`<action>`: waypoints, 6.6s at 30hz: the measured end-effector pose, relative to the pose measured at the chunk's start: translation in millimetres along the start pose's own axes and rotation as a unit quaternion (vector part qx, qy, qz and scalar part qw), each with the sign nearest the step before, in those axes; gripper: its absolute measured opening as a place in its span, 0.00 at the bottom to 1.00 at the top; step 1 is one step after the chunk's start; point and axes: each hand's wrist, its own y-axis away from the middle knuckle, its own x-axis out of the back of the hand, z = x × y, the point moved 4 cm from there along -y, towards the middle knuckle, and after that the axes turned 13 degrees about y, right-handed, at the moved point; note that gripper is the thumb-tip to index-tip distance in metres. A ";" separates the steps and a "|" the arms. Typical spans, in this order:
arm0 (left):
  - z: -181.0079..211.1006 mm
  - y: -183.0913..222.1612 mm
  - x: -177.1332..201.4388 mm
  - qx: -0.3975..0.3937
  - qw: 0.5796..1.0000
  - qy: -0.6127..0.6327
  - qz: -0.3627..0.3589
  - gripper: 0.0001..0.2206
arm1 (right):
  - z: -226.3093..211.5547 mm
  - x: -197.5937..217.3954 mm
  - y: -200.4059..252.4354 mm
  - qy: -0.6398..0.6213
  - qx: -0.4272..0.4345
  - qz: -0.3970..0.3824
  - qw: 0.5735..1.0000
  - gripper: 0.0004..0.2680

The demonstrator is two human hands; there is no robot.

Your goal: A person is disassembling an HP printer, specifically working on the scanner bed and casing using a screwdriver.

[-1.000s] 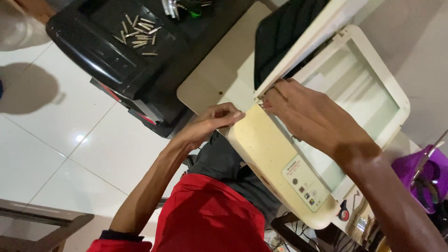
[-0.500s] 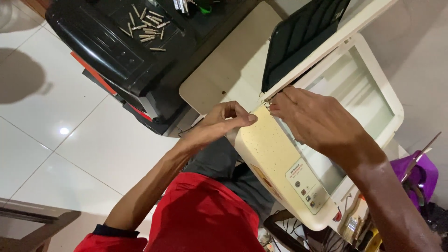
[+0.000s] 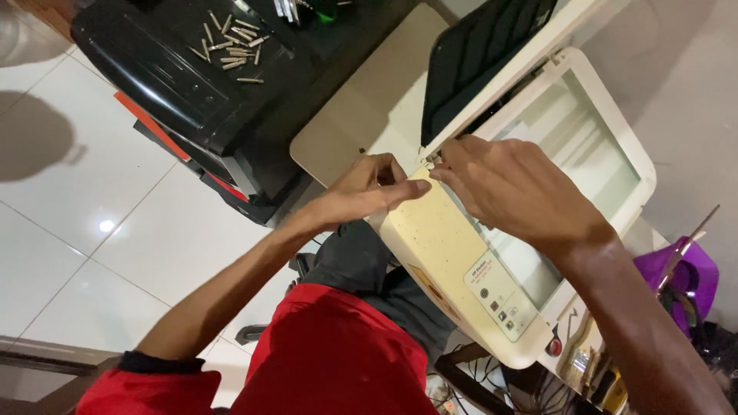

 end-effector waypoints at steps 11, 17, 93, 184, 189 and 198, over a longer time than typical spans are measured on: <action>21.6 5.2 -3.3 0.083 0.995 -0.062 -0.005 0.24 | -13.5 48.3 17.0 -0.227 -0.142 -0.209 0.941 0.15; 15.5 -4.0 -1.4 0.007 0.999 -0.024 -0.025 0.17 | 0.7 17.6 7.5 -0.176 -0.091 -0.092 0.976 0.09; -25.5 69.0 -20.2 -0.328 0.934 -0.142 0.003 0.34 | 7.3 11.3 31.9 -0.077 -0.133 0.048 0.987 0.12; -15.8 -0.8 -55.9 -0.289 0.932 0.116 0.184 0.38 | 78.0 -298.6 251.1 -0.553 -0.582 0.454 0.387 0.12; 1.6 -23.9 -44.8 -0.221 0.935 0.200 0.190 0.48 | 39.8 -308.3 275.7 -0.529 -0.602 0.431 0.414 0.10; 6.4 -122.0 21.6 -0.211 0.966 0.080 0.130 0.21 | -29.9 -244.0 283.3 -0.447 -0.642 0.385 0.490 0.05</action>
